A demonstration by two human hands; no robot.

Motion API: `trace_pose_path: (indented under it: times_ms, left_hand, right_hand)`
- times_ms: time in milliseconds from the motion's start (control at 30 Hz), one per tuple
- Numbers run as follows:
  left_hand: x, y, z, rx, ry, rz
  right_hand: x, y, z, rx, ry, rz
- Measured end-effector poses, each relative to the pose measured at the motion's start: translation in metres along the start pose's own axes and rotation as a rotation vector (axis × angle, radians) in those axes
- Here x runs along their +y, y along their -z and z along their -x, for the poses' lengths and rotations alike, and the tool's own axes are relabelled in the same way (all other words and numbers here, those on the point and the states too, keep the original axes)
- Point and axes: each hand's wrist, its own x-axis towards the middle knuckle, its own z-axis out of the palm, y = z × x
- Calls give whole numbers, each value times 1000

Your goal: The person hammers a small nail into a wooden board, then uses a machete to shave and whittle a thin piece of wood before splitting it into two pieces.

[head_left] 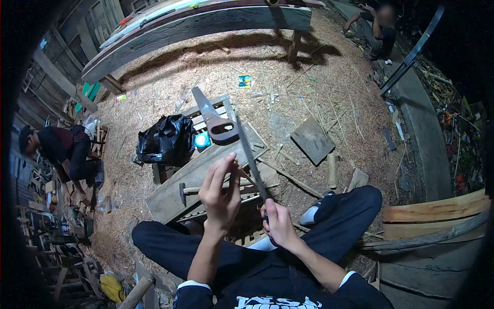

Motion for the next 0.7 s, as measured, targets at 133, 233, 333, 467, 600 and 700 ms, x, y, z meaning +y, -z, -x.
trace_pose_path:
  times_ms: [133, 233, 333, 467, 600, 700]
  left_hand:
    - [-7, 3, -2, 15, 83, 28]
    - [-4, 5, 1, -9, 34, -1]
    - [-5, 3, 2, 2, 34, 35]
    - [-10, 3, 3, 14, 76, 43]
    - [-31, 0, 13, 40, 136, 178]
    - [-43, -9, 33, -81, 358, 280]
  right_hand:
    - [21, 20, -11, -61, -436, 20]
    - [7, 15, -4, -39, -265, 89]
    - [-5, 5, 2, -15, -137, 55]
    - [38, 17, -14, -27, -361, 167]
    - [39, 19, -18, 32, -171, 286]
    - [18, 14, -23, 81, -42, 283]
